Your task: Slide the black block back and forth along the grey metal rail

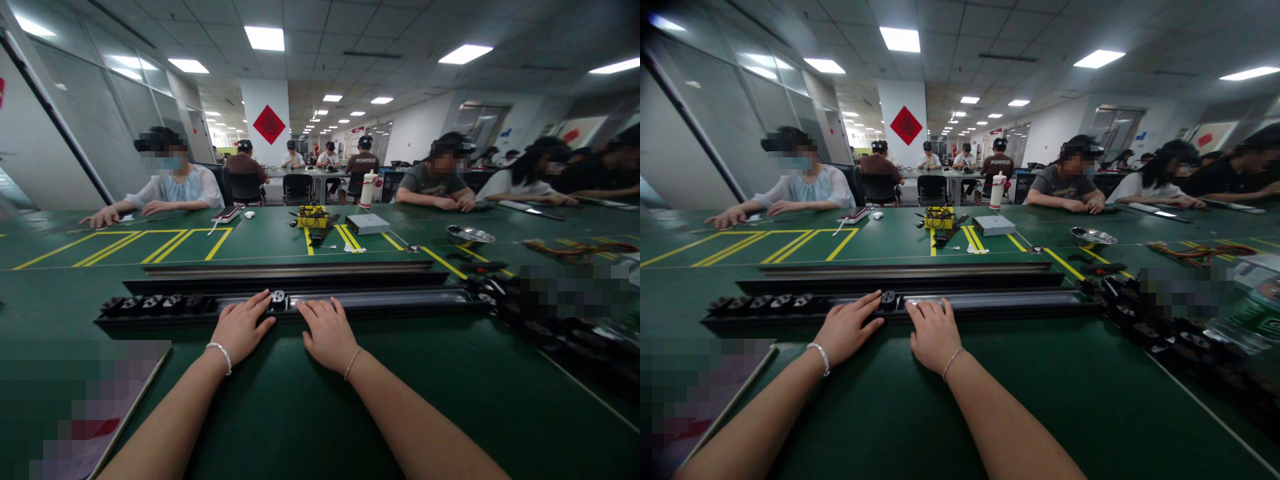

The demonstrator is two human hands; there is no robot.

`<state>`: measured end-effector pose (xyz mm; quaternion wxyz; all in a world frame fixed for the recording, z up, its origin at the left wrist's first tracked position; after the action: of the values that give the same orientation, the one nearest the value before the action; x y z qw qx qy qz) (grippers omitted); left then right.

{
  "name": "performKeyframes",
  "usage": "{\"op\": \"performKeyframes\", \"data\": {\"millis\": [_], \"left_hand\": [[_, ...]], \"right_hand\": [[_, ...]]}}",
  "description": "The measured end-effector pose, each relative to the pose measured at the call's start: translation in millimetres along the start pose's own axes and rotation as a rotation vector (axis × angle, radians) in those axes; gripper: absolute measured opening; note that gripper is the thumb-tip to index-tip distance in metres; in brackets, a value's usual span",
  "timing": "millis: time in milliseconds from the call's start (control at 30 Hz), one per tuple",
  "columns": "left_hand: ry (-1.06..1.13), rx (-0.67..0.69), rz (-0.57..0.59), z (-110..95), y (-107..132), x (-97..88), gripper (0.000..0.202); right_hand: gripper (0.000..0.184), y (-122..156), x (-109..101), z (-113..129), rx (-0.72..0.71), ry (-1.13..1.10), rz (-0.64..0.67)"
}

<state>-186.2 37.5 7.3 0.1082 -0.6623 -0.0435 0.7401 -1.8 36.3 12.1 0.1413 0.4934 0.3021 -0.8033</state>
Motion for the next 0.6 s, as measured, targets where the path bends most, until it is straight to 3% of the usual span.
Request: {"op": "performKeyframes", "data": {"millis": [600], "left_hand": [[-0.011, -0.004, 0.020, -1.0, 0.0, 1.0, 0.047]], "right_hand": [[0.049, 0.3, -0.1, 0.0, -0.007, -0.018, -0.018]]}}
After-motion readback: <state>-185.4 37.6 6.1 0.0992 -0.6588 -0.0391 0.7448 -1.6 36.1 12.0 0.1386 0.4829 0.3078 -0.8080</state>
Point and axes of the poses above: each hand's wrist, its own y-axis away from the middle knuckle, its own x-axis out of the palm, z = x × y, the point moved 4 cm from there along -y, towards the middle knuckle, and after that the axes turned 12 degrees about -y, right-handed, at the moved point
